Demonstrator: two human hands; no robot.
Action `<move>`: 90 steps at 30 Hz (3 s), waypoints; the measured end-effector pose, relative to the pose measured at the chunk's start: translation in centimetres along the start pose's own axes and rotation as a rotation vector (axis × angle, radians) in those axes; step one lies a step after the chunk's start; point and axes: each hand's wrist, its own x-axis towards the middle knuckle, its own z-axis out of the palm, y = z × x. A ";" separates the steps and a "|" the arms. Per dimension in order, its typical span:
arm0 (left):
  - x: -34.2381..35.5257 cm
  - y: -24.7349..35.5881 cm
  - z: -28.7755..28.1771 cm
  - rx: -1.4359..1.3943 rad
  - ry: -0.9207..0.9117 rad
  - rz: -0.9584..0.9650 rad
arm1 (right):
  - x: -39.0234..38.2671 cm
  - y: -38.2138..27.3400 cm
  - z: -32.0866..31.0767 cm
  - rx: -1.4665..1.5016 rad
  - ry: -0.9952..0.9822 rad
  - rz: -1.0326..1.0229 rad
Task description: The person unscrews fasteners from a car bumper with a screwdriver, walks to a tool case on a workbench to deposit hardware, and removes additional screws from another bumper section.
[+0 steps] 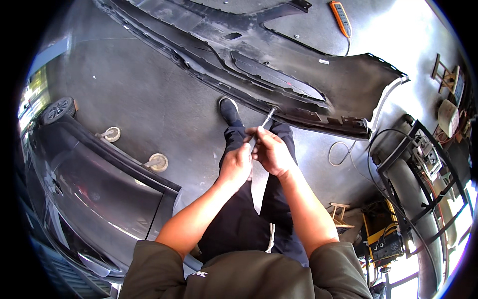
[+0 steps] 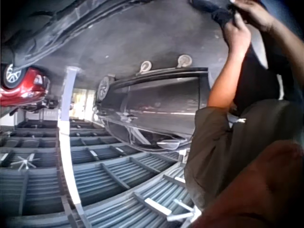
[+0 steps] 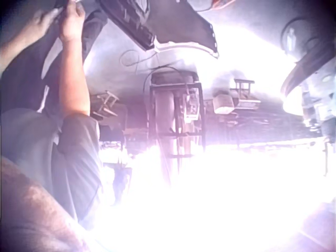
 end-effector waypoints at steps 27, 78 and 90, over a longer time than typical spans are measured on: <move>-2.0 1.1 1.4 -0.694 -0.248 -0.391 | 1.1 1.4 -1.7 -0.049 -0.160 -0.080; 11.8 9.1 6.0 0.375 0.009 -0.005 | 2.1 1.9 -2.8 0.584 0.004 -0.038; 11.7 9.2 6.1 0.395 0.051 -0.095 | 3.0 1.7 -2.4 0.541 0.006 -0.087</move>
